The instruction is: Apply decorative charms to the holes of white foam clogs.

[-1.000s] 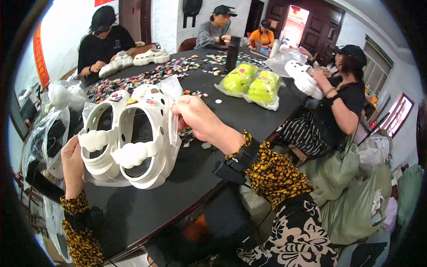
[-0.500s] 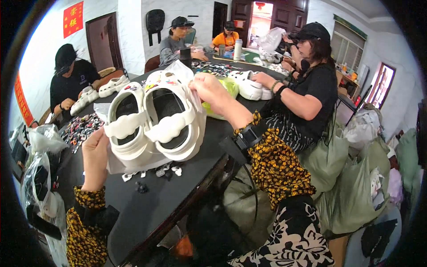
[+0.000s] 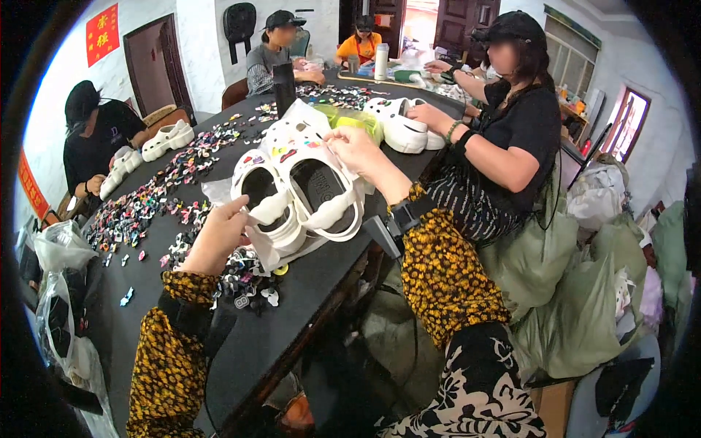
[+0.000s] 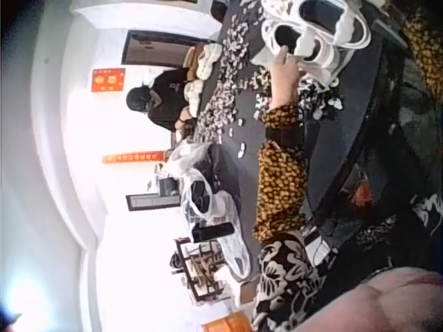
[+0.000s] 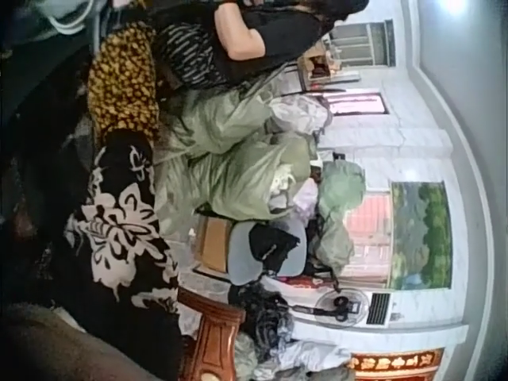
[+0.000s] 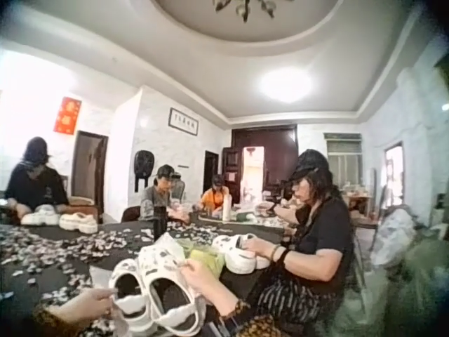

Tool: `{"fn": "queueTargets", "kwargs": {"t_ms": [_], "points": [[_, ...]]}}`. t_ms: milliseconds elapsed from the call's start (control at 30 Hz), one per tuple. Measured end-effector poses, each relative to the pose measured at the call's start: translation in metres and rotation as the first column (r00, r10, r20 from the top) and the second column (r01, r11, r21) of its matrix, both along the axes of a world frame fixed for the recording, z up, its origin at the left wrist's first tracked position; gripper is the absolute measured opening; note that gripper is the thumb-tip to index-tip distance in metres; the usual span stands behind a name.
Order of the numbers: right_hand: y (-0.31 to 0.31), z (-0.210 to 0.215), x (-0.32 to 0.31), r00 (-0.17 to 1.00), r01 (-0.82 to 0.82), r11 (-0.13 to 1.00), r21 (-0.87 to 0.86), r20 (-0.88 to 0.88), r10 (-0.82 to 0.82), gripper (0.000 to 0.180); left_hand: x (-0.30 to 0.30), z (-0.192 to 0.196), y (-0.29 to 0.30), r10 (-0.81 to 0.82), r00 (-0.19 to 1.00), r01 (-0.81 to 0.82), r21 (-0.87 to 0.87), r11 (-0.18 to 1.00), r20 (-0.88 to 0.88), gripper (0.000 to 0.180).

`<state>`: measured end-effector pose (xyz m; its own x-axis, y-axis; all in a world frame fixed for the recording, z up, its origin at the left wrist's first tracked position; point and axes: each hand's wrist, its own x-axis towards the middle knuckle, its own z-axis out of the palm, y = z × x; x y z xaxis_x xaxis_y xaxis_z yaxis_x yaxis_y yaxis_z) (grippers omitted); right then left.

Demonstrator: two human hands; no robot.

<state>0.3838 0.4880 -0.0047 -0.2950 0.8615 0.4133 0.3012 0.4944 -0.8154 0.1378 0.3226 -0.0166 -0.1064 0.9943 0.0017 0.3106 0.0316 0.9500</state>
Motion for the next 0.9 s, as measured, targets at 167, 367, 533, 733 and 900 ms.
{"fn": "queueTargets", "kwargs": {"t_ms": [167,367,533,733,900], "points": [[-0.023,-0.008,0.013,0.997,0.005,0.997,-0.071,-0.079,-0.011,0.025,0.009,0.002,-0.011,-0.001,0.998,-0.001,0.028,1.0,0.064,0.05],[-0.066,-0.044,0.074,0.978,0.054,0.994,-0.099,-0.198,-0.073,0.023,-0.001,0.011,-0.051,0.0,0.988,0.01,0.063,0.998,-0.156,0.052],[-0.101,-0.131,0.187,0.982,0.138,0.912,-0.385,-0.066,-0.177,0.029,0.001,0.02,-0.109,-0.057,0.892,0.087,0.047,0.995,-0.448,0.042],[-0.128,-0.271,0.253,0.948,0.308,0.675,-0.671,0.161,-0.273,0.027,-0.002,0.028,-0.192,-0.042,0.708,0.053,-0.006,0.999,-0.705,0.028],[-0.149,-0.411,0.312,0.628,0.39,0.921,-0.005,0.732,-0.262,0.04,0.009,0.01,-0.228,-0.123,0.696,0.142,-0.033,0.989,-0.708,0.03]]}}
